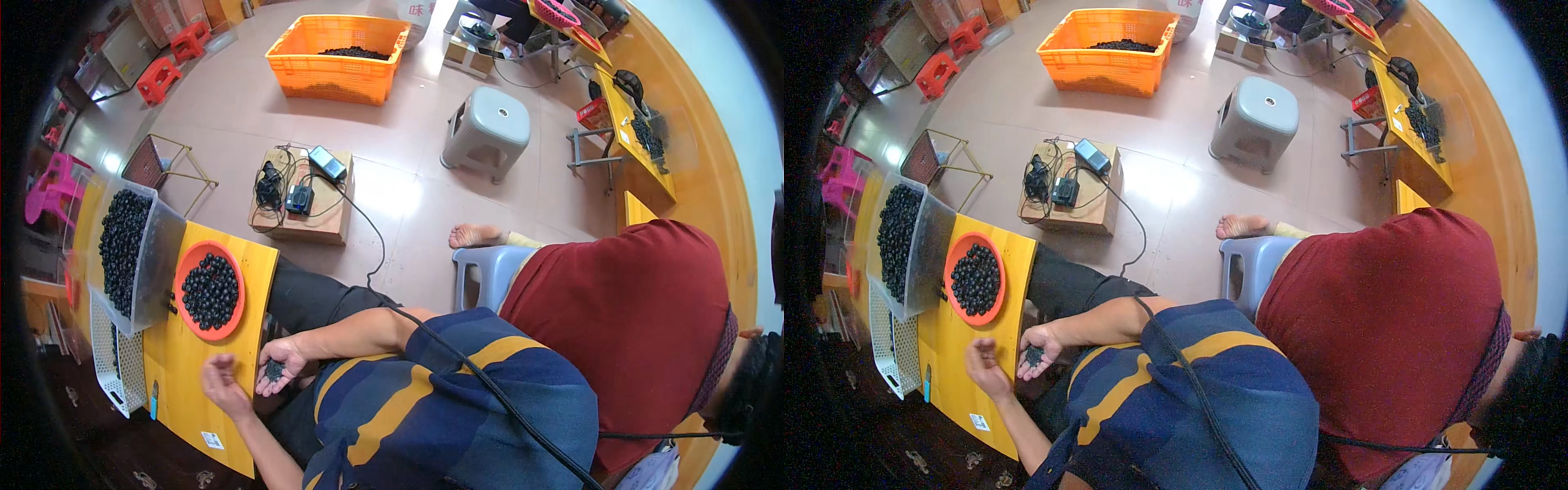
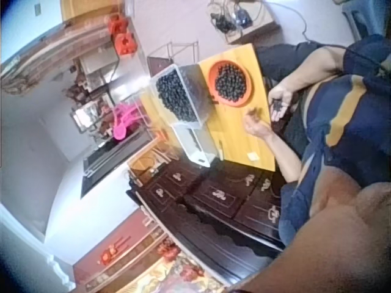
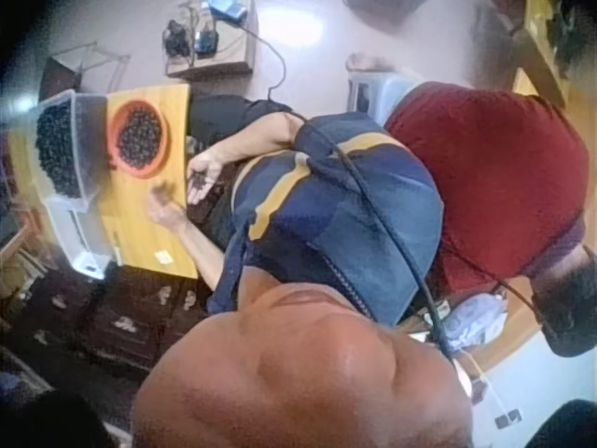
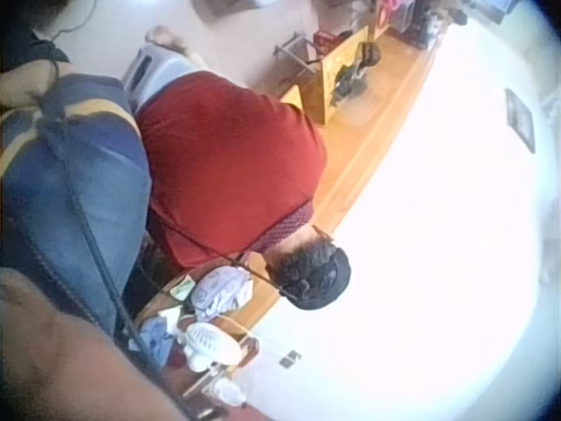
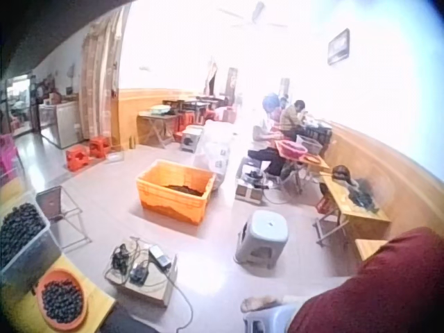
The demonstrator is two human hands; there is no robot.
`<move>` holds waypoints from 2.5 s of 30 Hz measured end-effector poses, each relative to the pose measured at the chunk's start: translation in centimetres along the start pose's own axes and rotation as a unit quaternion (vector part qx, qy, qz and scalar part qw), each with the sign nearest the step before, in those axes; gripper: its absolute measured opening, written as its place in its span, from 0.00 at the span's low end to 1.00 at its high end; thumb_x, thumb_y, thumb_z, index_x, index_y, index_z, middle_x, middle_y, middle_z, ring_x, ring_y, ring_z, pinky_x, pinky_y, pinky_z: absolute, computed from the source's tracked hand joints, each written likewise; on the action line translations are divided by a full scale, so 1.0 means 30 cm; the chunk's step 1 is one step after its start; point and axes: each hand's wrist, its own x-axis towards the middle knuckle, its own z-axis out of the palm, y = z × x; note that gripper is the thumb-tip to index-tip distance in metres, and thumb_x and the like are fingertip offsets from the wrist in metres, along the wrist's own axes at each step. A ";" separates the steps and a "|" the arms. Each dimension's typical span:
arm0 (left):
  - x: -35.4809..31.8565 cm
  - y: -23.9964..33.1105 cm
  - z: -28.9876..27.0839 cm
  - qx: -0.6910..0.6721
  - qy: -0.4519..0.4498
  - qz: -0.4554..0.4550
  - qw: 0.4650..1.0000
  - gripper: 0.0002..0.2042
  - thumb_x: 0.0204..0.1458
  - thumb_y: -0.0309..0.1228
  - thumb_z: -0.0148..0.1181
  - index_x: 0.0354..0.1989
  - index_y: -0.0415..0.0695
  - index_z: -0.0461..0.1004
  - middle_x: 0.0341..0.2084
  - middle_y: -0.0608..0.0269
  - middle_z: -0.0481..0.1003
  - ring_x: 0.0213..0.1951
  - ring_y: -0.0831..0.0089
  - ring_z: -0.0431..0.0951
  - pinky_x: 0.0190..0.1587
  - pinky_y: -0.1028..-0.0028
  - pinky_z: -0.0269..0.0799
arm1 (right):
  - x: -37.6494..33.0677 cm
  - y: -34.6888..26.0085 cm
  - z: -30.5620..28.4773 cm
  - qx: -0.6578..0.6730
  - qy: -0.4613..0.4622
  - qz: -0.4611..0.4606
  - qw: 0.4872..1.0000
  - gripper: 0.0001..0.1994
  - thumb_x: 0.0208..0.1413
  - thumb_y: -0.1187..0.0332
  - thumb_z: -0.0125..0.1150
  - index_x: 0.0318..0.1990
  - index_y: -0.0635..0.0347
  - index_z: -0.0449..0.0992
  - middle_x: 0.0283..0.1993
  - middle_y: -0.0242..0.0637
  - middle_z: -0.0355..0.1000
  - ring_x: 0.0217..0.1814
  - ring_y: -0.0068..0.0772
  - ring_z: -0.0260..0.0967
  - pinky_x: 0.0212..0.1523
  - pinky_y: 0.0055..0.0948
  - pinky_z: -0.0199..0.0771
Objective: Sorting dark berries from a larger container into a smaller red plate.
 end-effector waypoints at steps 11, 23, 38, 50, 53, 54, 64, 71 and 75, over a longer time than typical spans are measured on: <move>0.067 -0.076 0.047 0.039 0.062 0.020 0.997 0.13 0.67 0.34 0.48 0.41 0.37 0.74 0.36 0.57 0.77 0.40 0.70 0.78 0.47 0.70 0.74 | -0.043 -0.050 -0.023 -0.008 0.003 0.003 1.000 0.25 0.69 0.57 0.35 0.57 0.73 0.66 0.56 0.61 0.71 0.55 0.60 0.73 0.52 0.53 0.76; -0.154 0.003 0.189 0.160 -0.041 0.041 0.985 0.14 0.65 0.31 0.49 0.33 0.36 0.77 0.31 0.61 0.78 0.33 0.76 0.76 0.39 0.75 0.71 | 0.046 -0.032 -0.039 -0.042 -0.079 -0.038 0.995 0.14 0.62 0.67 0.47 0.44 0.68 0.74 0.45 0.52 0.75 0.50 0.52 0.74 0.57 0.52 0.74; -0.152 -0.050 -0.115 -0.108 0.384 0.112 0.910 0.20 0.68 0.42 0.44 0.42 0.34 0.73 0.36 0.52 0.79 0.39 0.64 0.80 0.50 0.67 0.75 | -0.115 0.004 0.051 0.000 0.017 -0.041 0.999 0.25 0.70 0.62 0.38 0.63 0.78 0.60 0.64 0.60 0.64 0.64 0.59 0.66 0.62 0.48 0.73; -0.220 0.014 0.139 -0.277 0.102 0.032 0.955 0.28 0.69 0.51 0.37 0.39 0.35 0.75 0.34 0.50 0.80 0.39 0.62 0.82 0.49 0.66 0.77 | -0.068 0.071 0.022 -0.043 -0.009 -0.018 0.999 0.20 0.70 0.61 0.41 0.58 0.69 0.67 0.59 0.52 0.70 0.60 0.53 0.71 0.58 0.49 0.76; -0.236 0.125 0.066 -0.235 0.111 0.104 0.960 0.30 0.68 0.52 0.36 0.41 0.34 0.74 0.36 0.47 0.80 0.41 0.58 0.81 0.52 0.63 0.74 | -0.098 0.085 0.058 -0.008 -0.026 0.001 1.000 0.22 0.69 0.61 0.42 0.60 0.72 0.65 0.61 0.55 0.69 0.62 0.56 0.69 0.61 0.50 0.73; -0.241 0.180 0.064 -0.222 0.098 0.131 0.961 0.30 0.68 0.52 0.35 0.42 0.34 0.74 0.36 0.45 0.80 0.41 0.57 0.81 0.53 0.63 0.74 | -0.114 0.082 0.061 0.000 -0.009 -0.008 1.000 0.23 0.69 0.61 0.43 0.61 0.72 0.64 0.61 0.56 0.68 0.62 0.57 0.68 0.63 0.50 0.72; -0.208 0.140 0.438 0.231 -0.121 0.317 0.912 0.18 0.60 0.40 0.58 0.25 0.38 0.77 0.20 0.49 0.75 0.23 0.56 0.78 0.29 0.67 0.72 | -0.167 0.022 -0.119 -0.054 0.040 -0.198 0.978 0.07 0.59 0.65 0.54 0.34 0.55 0.75 0.29 0.37 0.74 0.31 0.33 0.74 0.36 0.30 0.79; -0.184 0.489 0.749 0.201 -0.350 0.414 0.816 0.17 0.59 0.36 0.57 0.51 0.37 0.73 0.44 0.49 0.75 0.44 0.64 0.77 0.45 0.69 0.73 | -0.705 0.295 -0.249 -0.046 0.067 -0.218 0.973 0.08 0.60 0.64 0.53 0.32 0.54 0.74 0.27 0.35 0.73 0.29 0.33 0.71 0.35 0.32 0.76; -0.238 0.631 0.982 0.021 -0.458 0.244 0.854 0.19 0.59 0.31 0.55 0.59 0.43 0.70 0.51 0.53 0.74 0.50 0.61 0.76 0.54 0.64 0.71 | -0.728 0.334 -0.226 -0.036 0.075 -0.204 0.976 0.09 0.60 0.63 0.53 0.30 0.54 0.73 0.26 0.34 0.72 0.28 0.33 0.70 0.35 0.34 0.75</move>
